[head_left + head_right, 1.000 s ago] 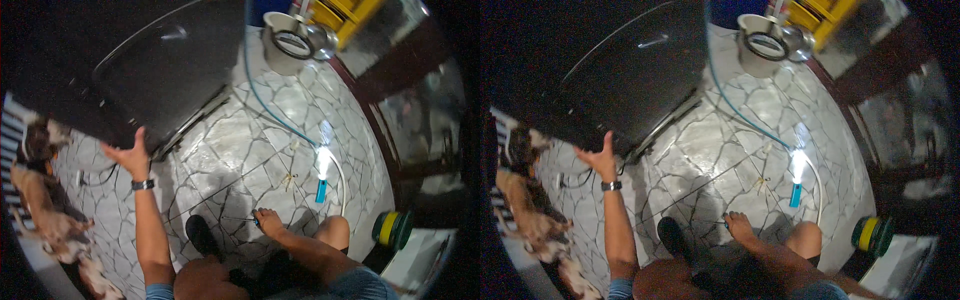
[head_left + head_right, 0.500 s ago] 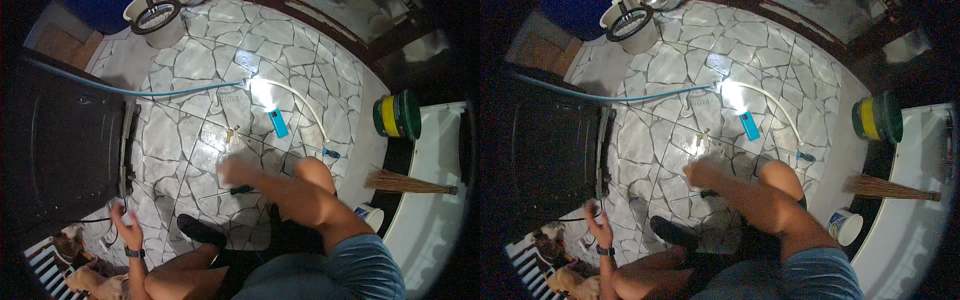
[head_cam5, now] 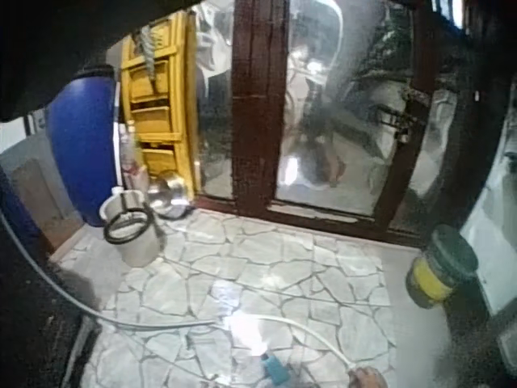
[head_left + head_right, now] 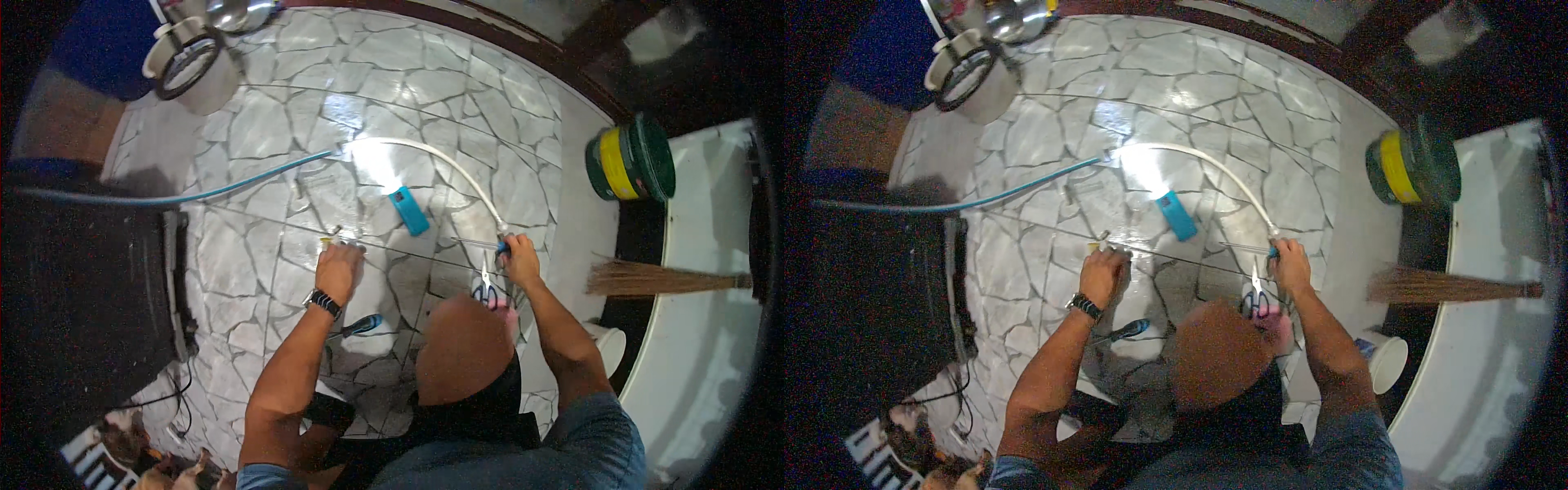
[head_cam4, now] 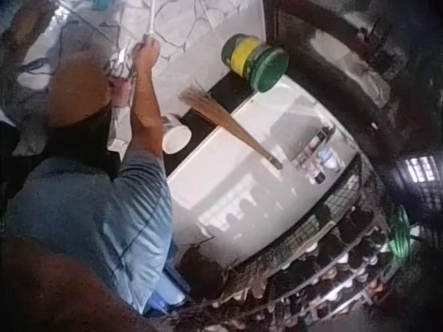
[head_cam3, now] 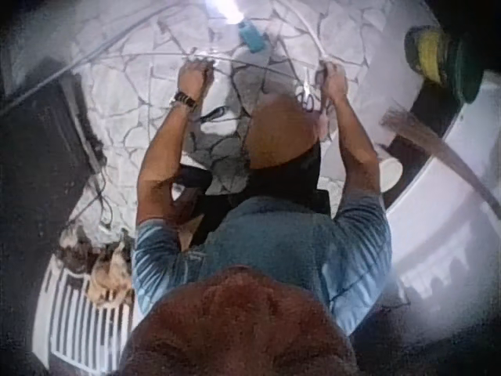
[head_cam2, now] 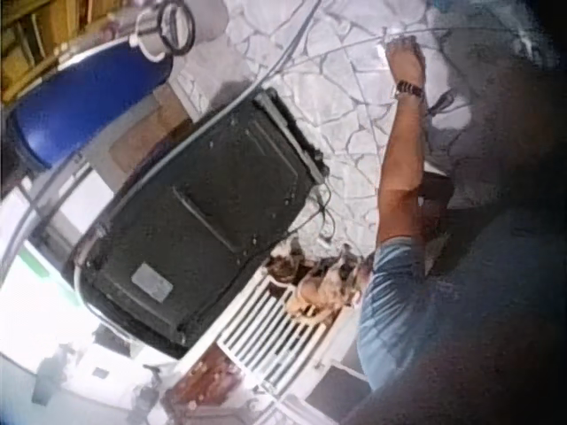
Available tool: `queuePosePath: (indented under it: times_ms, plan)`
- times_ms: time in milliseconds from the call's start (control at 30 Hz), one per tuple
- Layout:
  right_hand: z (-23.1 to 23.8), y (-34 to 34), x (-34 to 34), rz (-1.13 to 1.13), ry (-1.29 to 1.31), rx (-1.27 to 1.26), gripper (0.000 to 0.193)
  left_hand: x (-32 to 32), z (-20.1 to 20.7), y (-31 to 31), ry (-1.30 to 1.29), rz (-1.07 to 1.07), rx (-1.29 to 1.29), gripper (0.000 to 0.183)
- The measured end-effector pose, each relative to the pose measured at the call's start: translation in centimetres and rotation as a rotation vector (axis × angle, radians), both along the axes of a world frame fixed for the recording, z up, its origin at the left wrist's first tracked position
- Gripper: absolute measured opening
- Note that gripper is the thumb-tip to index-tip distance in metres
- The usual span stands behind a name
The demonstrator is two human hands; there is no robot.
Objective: The person attaches small components using pliers, fastens the back panel onto a washing machine using a screwdriver, wipes down the top of the machine with a cloth, and gathers the tools by hand.
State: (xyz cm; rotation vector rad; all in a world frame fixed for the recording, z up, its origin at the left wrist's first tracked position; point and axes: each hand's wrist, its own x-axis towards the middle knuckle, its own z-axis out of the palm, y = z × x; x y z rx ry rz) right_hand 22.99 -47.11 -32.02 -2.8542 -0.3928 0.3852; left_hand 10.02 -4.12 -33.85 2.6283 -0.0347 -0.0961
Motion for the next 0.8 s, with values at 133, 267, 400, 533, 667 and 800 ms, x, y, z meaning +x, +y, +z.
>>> queuePosePath:
  times_ms: [133, 267, 400, 533, 667, 800]
  plan:
    - [-1.9, -4.8, -1.1, 0.014, -0.129, -0.045, 0.045, 2.7, -2.9, -5.7, -0.049, -0.031, -0.049, 0.018]
    - [-2.7, -5.1, 0.1, 0.062, -0.187, -0.124, 0.041, 2.3, -4.5, -12.5, 0.092, -0.038, -0.336, 0.022]
    - [-3.4, -4.5, 2.2, 0.193, -0.145, -0.226, 0.032, -0.7, -7.3, -16.6, 0.022, -0.339, -0.264, 0.020]
    - [-2.7, -6.1, 1.2, 0.259, -0.132, -0.242, 0.033, -2.3, -6.9, -18.8, 0.099, -0.331, -0.262, 0.020]
    - [-1.8, -6.6, -2.5, 0.167, -0.058, -0.175, 0.037, -2.3, -7.3, -19.4, 0.104, -0.248, -0.264, 0.020]
    - [-3.9, -7.5, -7.1, -0.315, 0.112, 0.254, 0.025, -1.9, -8.4, -21.6, 0.078, -0.254, -0.285, 0.021]
